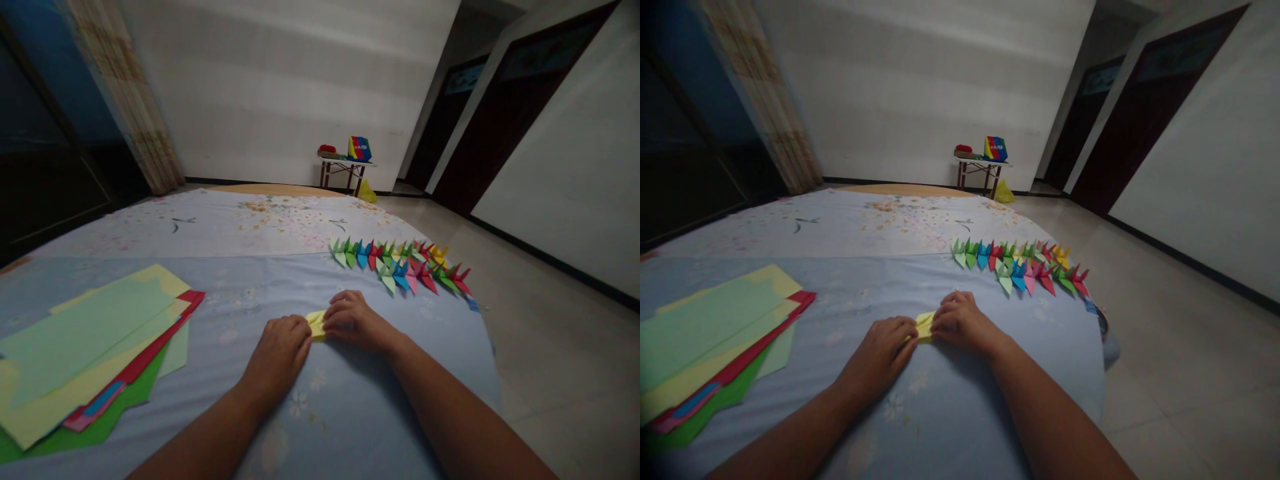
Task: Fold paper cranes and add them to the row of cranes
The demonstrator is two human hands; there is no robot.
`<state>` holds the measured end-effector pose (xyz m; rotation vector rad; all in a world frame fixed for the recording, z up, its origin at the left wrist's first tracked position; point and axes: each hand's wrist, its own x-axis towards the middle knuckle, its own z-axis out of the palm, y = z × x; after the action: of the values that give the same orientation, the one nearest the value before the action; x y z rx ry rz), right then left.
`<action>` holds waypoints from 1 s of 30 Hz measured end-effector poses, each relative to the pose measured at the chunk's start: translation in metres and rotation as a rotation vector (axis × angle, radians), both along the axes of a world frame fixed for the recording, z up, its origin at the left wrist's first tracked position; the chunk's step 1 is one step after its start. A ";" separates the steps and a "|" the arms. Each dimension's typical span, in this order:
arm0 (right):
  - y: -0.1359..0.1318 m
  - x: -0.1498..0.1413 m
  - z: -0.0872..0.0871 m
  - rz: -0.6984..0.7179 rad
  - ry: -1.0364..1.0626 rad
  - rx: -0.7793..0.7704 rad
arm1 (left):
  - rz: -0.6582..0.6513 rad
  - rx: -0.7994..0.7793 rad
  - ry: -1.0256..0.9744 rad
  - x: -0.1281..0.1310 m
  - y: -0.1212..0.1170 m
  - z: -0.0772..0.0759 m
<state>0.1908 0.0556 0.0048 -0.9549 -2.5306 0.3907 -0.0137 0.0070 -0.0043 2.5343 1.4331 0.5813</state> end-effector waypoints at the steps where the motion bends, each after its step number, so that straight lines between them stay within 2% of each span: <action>1: -0.001 -0.001 0.000 -0.002 -0.002 0.000 | 0.004 0.007 0.007 0.000 0.000 0.000; 15: -0.002 -0.004 -0.001 -0.006 -0.050 -0.064 | -0.005 -0.004 0.068 0.006 -0.005 0.005; 24: 0.000 -0.004 -0.005 -0.045 -0.060 -0.134 | 0.038 -0.030 -0.007 0.005 0.001 -0.002; 30: -0.001 -0.008 -0.008 -0.118 -0.059 -0.143 | 0.080 -0.047 -0.052 0.006 0.003 -0.005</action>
<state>0.1829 0.0548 -0.0035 -1.1793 -2.5102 0.5206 -0.0076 0.0105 -0.0095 2.4167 1.5180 0.6145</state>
